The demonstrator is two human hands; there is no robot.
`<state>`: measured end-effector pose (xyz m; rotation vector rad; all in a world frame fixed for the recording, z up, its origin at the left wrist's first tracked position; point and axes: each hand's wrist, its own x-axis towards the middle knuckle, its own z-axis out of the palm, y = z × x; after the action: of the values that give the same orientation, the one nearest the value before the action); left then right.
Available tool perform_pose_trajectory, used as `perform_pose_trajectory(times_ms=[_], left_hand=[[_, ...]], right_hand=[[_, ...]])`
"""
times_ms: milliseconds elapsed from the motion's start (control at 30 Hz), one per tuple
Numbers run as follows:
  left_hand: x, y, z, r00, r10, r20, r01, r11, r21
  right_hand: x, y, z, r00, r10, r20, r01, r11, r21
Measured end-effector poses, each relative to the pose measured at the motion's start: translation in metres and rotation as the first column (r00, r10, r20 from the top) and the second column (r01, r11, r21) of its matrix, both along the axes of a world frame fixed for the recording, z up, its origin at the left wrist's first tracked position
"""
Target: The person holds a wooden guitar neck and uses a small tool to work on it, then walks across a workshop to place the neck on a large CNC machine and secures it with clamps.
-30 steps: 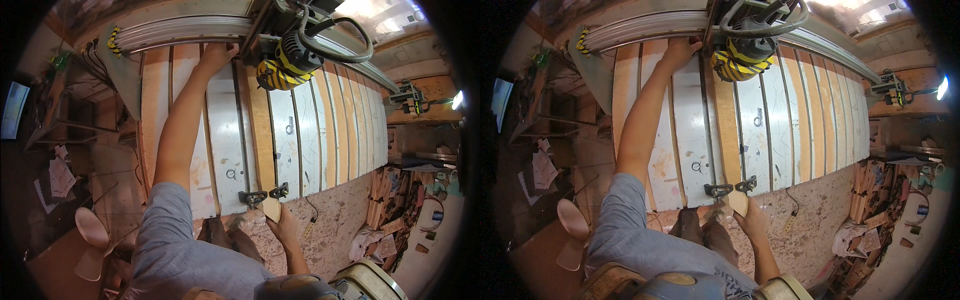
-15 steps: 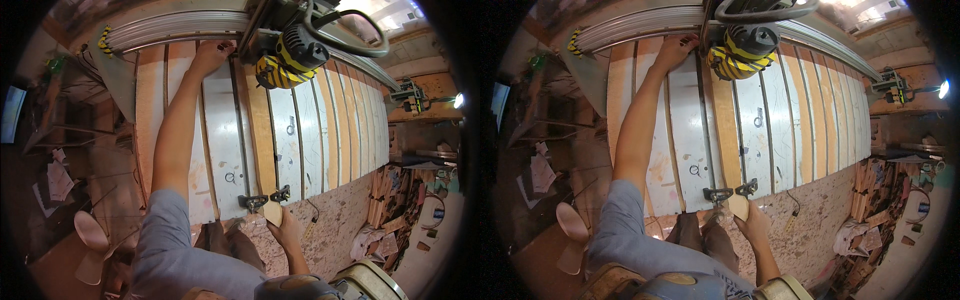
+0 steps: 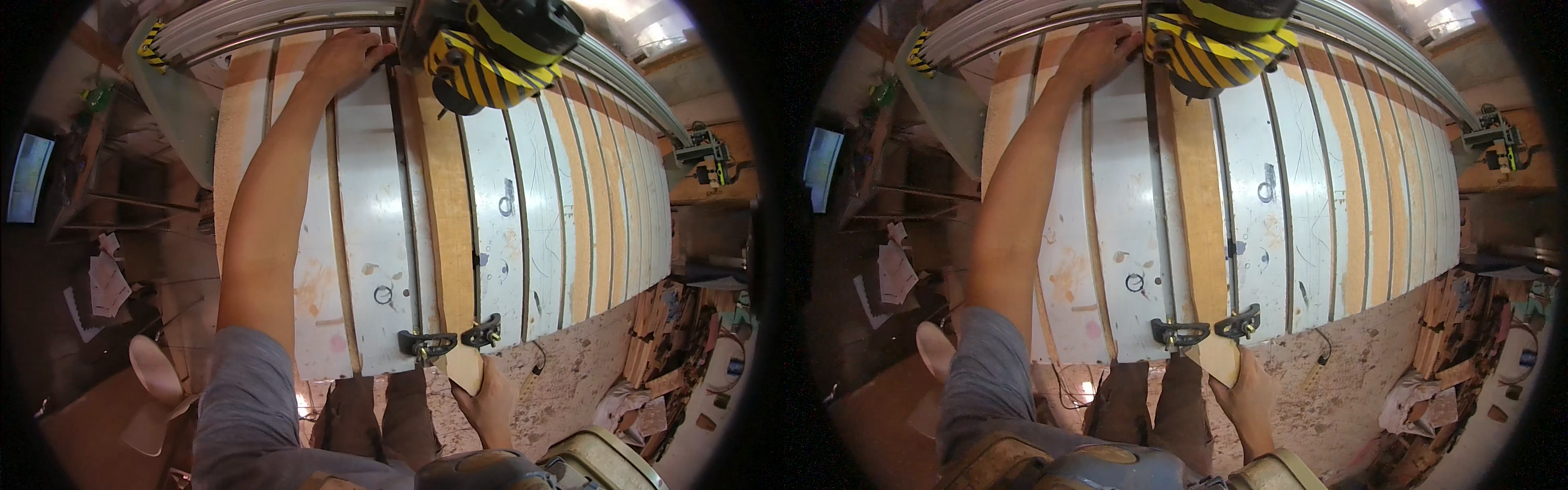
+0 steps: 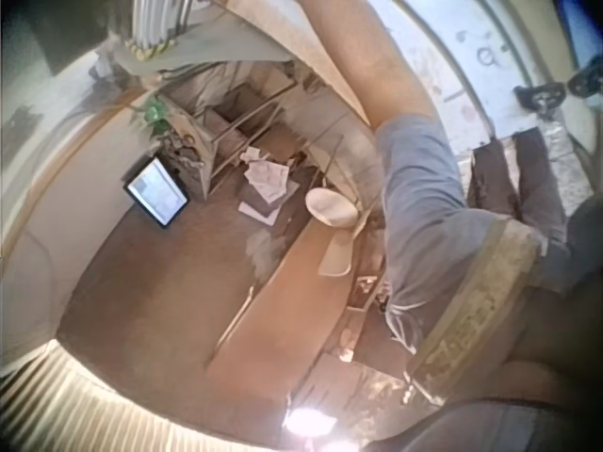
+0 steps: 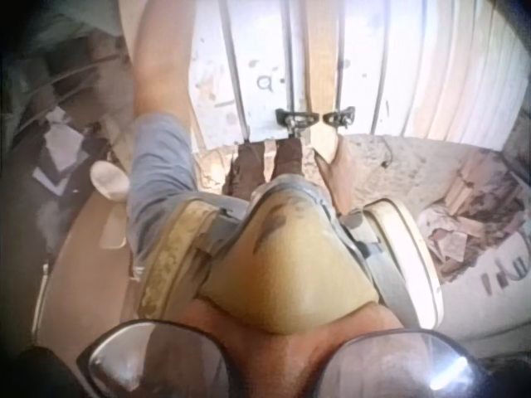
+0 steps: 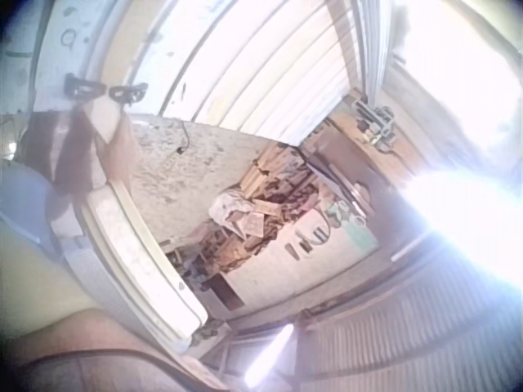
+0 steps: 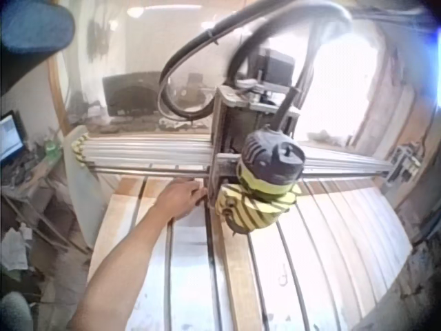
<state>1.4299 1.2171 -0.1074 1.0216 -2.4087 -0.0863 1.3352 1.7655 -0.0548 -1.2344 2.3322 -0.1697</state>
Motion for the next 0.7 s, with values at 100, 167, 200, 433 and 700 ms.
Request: perform_pose_trajectory(times_ms=[100, 167, 200, 433, 700], left_hand=[[-0.024, 0.009, -0.003, 0.977, 0.191, -0.096, -0.165, 0.959, 0.231], [-0.021, -0.013, -0.013, 0.991, 0.128, -0.042, -0.12, 0.979, 0.166], [-0.024, -0.017, -0.011, 0.996, 0.088, -0.011, -0.086, 0.987, 0.137], [-0.012, -0.006, -0.015, 0.935, -0.032, -0.353, 0.032, 0.999, -0.005], [-0.029, -0.007, -0.027, 0.817, 0.453, -0.357, -0.482, 0.876, 0.01]], right_hand=[[-0.002, 0.002, -0.001, 0.999, -0.029, 0.022, 0.029, 0.999, 0.015], [-0.004, 0.0, 0.001, 0.999, -0.007, 0.039, 0.005, 0.999, 0.04], [-0.005, 0.002, 0.0, 0.998, -0.009, 0.058, 0.007, 1.0, 0.027], [-0.01, 0.009, -0.001, 0.994, 0.023, 0.11, -0.032, 0.996, 0.08], [-0.012, 0.01, 0.002, 0.99, 0.051, 0.135, -0.061, 0.996, 0.071]])
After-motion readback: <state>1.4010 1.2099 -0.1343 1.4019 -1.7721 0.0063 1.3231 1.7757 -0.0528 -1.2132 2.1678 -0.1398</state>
